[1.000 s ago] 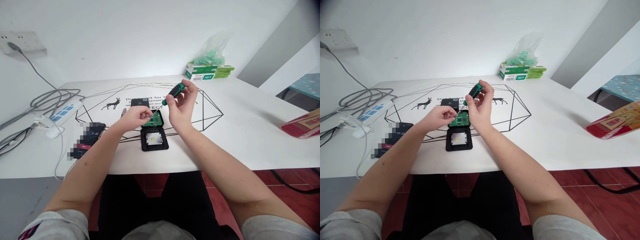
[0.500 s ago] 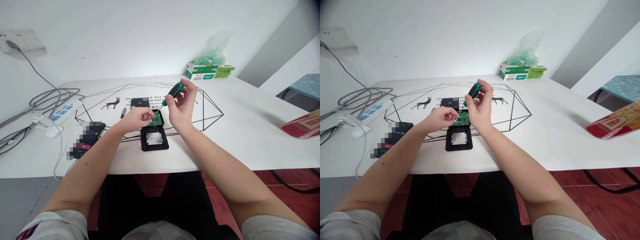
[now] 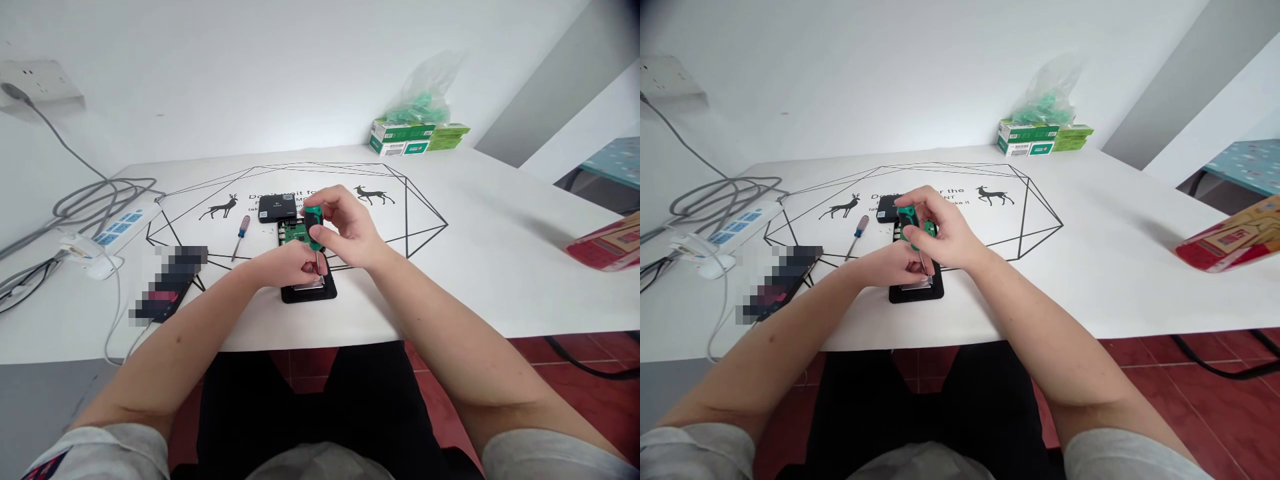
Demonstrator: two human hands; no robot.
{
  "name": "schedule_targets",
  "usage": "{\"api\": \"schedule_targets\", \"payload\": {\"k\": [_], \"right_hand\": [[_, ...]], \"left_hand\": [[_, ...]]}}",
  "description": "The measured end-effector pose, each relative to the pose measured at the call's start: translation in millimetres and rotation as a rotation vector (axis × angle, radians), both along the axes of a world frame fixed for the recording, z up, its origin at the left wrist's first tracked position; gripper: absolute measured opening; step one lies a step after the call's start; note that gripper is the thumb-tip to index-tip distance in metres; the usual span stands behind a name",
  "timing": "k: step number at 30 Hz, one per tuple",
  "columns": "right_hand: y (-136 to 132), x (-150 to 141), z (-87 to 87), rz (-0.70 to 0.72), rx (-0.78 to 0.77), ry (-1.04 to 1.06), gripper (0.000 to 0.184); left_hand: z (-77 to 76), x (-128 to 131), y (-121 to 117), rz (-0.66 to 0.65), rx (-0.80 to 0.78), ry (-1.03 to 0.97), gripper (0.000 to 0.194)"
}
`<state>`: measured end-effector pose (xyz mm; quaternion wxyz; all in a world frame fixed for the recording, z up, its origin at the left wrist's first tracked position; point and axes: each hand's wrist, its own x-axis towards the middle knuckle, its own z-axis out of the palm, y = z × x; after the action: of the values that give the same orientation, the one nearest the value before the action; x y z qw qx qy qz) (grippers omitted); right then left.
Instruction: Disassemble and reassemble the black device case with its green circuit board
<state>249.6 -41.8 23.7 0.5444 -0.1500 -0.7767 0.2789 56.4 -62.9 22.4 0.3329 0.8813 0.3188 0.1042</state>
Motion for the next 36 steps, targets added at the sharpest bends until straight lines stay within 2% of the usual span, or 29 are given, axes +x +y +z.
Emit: {"api": "schedule_targets", "payload": {"k": [5, 13, 21, 36], "right_hand": [[-4.8, 0.1, 0.1, 0.034, -0.005, 0.024, 0.029], [-3.9, 4.6, 7.3, 0.088, -0.046, 0.035, 0.03], [-3.0, 11.6, 12.9, 0.05, -0.07, -0.029, 0.031], [-0.6, 7.9, 9.2, -0.016, 0.002, -0.005, 0.033]], "left_hand": [[-4.6, 7.0, 0.3, -0.056, 0.024, 0.004, 0.014], [-2.3, 7.4, -0.6, -0.03, 0.026, 0.091, 0.015], [-3.7, 6.5, 2.0, -0.024, 0.057, 0.071, 0.024], [-4.6, 4.0, 0.7, -0.024, 0.013, 0.039, 0.017]]}}
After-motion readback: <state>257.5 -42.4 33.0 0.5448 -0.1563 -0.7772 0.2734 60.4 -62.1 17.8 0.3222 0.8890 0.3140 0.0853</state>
